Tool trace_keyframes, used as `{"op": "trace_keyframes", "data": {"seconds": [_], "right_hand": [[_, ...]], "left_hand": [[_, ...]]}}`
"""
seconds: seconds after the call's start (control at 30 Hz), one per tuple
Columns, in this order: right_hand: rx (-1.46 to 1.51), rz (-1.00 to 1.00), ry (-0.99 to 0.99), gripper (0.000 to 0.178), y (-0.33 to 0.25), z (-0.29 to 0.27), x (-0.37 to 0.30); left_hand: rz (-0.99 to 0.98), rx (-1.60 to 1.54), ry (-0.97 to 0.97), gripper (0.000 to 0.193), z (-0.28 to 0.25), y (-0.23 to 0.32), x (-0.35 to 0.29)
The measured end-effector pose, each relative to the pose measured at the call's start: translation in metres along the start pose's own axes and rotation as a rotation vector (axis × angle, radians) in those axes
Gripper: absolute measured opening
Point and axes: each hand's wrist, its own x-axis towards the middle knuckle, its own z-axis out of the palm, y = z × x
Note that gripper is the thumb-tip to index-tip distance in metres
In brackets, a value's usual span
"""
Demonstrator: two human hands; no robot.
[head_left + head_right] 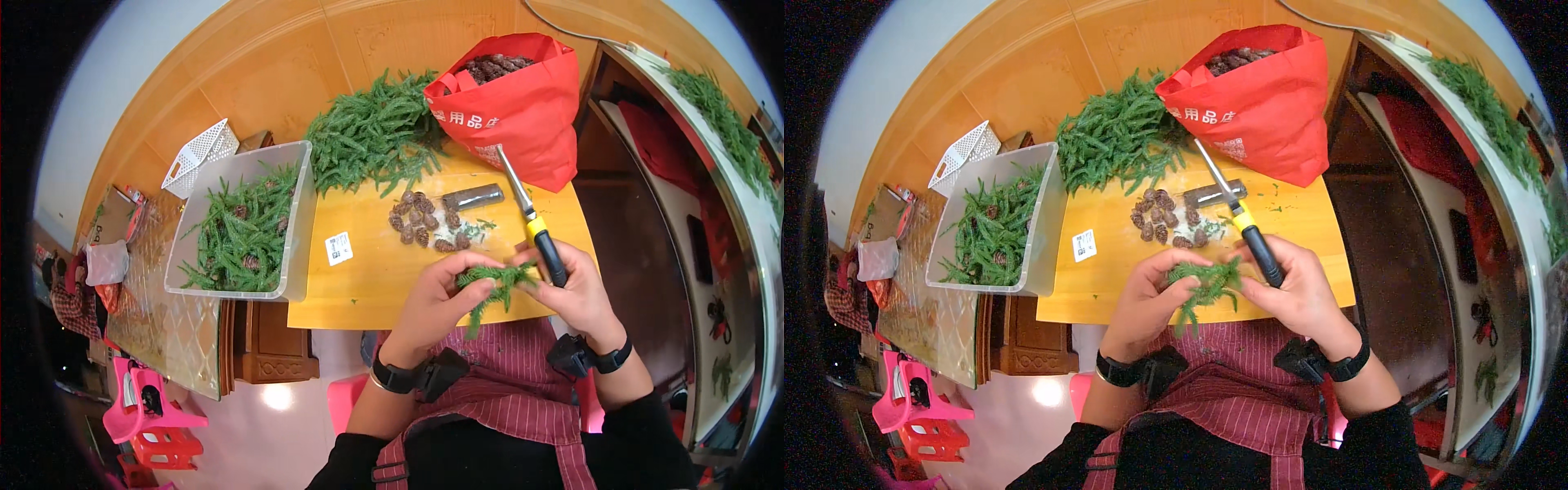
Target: Trimming green plant sprigs with pliers and sorting them into a container.
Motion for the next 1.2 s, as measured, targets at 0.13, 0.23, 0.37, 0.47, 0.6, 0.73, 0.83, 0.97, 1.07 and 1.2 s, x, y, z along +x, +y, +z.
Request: {"op": "trace_keyframes", "data": {"seconds": [0.13,0.23,0.37,0.47,0.6,0.73,0.83,0.97,1.07,1.2], "right_hand": [[-0.185,-0.082,0.126,0.013,-0.016,-0.003,-0.008],[-0.128,-0.05,-0.076,0.014,-0.032,-0.015,-0.027],[-0.092,0.089,-0.242,0.02,-0.025,-0.011,-0.042],[-0.131,0.177,-0.227,0.021,-0.023,-0.012,-0.043],[-0.137,0.084,-0.181,0.022,-0.01,-0.012,-0.044],[-0.131,0.236,-0.217,0.023,-0.021,-0.013,-0.042],[-0.085,0.177,-0.18,0.023,-0.019,-0.012,-0.041],[-0.204,0.087,-0.254,0.023,-0.017,-0.017,-0.036],[-0.208,0.118,-0.285,0.024,-0.018,-0.018,-0.031],[-0.084,0.257,-0.321,0.023,-0.023,-0.021,-0.026]], "left_hand": [[0.102,0.069,0.19,0.02,-0.003,-0.006,-0.001],[0.323,0.419,0.352,0.016,-0.005,-0.01,0.004],[0.468,0.441,0.461,0.016,-0.004,-0.008,0.004],[0.511,0.498,0.491,0.016,-0.003,-0.005,0.002],[0.547,0.498,0.535,0.016,-0.001,-0.006,0.004],[0.598,0.573,0.554,0.017,-0.001,-0.005,0.002],[0.612,0.628,0.526,0.018,0.0,-0.005,0.003],[0.586,0.646,0.455,0.019,0.001,-0.001,0.004],[0.573,0.644,0.414,0.019,-0.002,-0.002,0.004],[0.522,0.631,0.388,0.019,-0.003,0.0,0.004]]}}
